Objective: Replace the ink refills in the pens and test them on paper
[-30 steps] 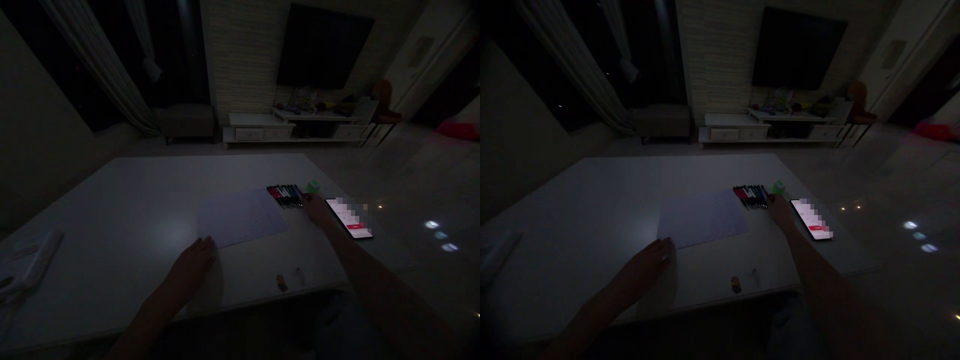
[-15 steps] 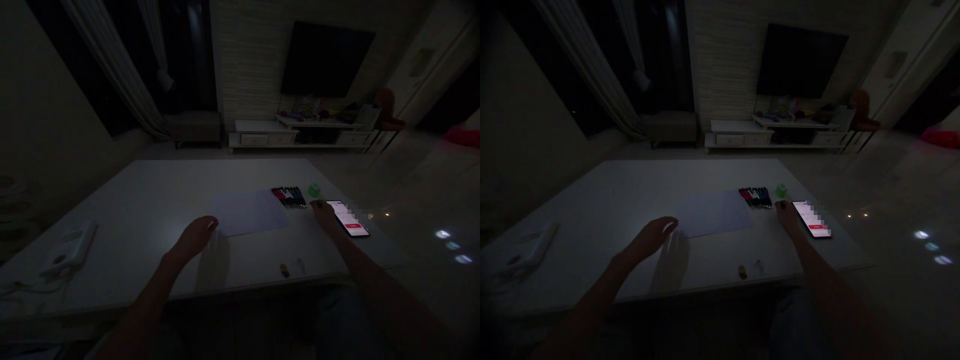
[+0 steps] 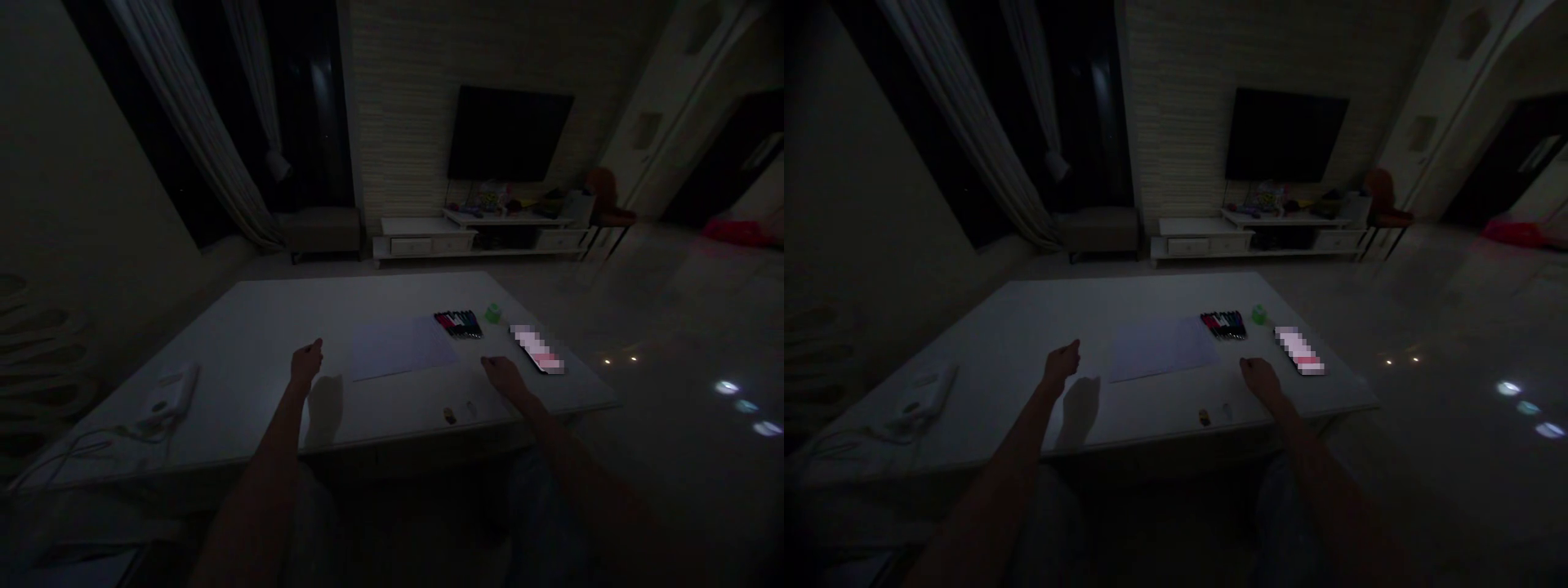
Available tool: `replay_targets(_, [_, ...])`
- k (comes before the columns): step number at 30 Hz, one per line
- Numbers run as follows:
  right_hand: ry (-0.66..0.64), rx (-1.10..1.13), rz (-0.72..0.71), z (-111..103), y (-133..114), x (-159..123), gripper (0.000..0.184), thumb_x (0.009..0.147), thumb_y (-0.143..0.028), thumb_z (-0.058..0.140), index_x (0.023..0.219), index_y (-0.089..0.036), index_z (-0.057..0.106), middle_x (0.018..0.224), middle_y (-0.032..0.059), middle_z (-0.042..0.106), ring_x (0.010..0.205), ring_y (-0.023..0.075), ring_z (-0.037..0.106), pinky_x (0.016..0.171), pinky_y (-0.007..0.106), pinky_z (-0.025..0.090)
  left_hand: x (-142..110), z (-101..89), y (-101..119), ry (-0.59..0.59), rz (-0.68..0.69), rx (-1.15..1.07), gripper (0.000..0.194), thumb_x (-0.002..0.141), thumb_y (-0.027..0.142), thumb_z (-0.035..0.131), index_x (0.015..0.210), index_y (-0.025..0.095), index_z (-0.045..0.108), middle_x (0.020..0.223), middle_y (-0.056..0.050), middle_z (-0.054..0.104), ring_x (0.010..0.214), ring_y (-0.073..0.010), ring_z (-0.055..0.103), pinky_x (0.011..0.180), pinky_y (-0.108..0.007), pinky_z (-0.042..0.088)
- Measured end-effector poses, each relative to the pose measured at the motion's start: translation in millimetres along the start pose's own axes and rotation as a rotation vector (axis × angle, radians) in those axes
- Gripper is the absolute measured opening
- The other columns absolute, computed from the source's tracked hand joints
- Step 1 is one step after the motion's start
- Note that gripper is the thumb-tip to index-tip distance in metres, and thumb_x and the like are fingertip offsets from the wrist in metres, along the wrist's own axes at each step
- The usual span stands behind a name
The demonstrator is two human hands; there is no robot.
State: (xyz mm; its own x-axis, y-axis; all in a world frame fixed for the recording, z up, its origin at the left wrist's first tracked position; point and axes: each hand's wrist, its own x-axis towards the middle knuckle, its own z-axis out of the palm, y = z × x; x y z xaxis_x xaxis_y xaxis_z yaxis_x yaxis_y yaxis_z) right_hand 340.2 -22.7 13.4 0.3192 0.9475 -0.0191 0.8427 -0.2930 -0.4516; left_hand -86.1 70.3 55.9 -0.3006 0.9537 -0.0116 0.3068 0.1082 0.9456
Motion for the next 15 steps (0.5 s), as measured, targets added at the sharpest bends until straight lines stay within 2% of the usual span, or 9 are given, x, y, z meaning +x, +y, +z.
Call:
replay_targets(6, [-0.107, -0.029, -0.069, 3.7, -19.6, -15.4, 0.027, 0.079, -0.029, 0.050, 0.088, -0.011, 0.067, 0.094, 0.0146, 0.067, 0.088, 0.0208, 0.062, 0.071, 0.024, 0.039, -10.2, 8.5, 5.9, 0.010, -0.136, -0.332, 0.030, 0.065, 0.045, 0.050, 0.056, 0.020, 0.036, 0.043, 0.006, 0.039, 0.036, -0.0065, 0.034, 0.041, -0.020, 0.031])
replay_targets(9, [-0.143, -0.025, -0.136, 5.4, -34.4, -23.5, 0.027, 0.080, -0.029, 0.050, 0.094, -0.013, 0.065, 0.099, 0.0123, 0.066, 0.092, 0.0192, 0.060, 0.074, 0.023, 0.039, -20.3, 9.7, 13.1, -0.019, -0.166, -0.455, 0.030, 0.063, 0.044, 0.053, 0.055, 0.019, 0.037, 0.044, 0.006, 0.041, 0.036, -0.0061, 0.036, 0.040, -0.020, 0.031])
replay_targets(15, [-0.198, 0.004, -0.230, 16.1, -59.0, -48.1, 0.023, 0.081, -0.026, 0.047, 0.093, -0.016, 0.064, 0.101, 0.0094, 0.066, 0.092, 0.0170, 0.060, 0.076, 0.022, 0.039, -59.8, 13.0, 14.9, -0.089, -0.152, -0.545, 0.033, 0.059, 0.047, 0.059, 0.058, 0.017, 0.045, 0.049, 0.004, 0.048, 0.040, -0.0064, 0.041, 0.043, -0.020, 0.033])
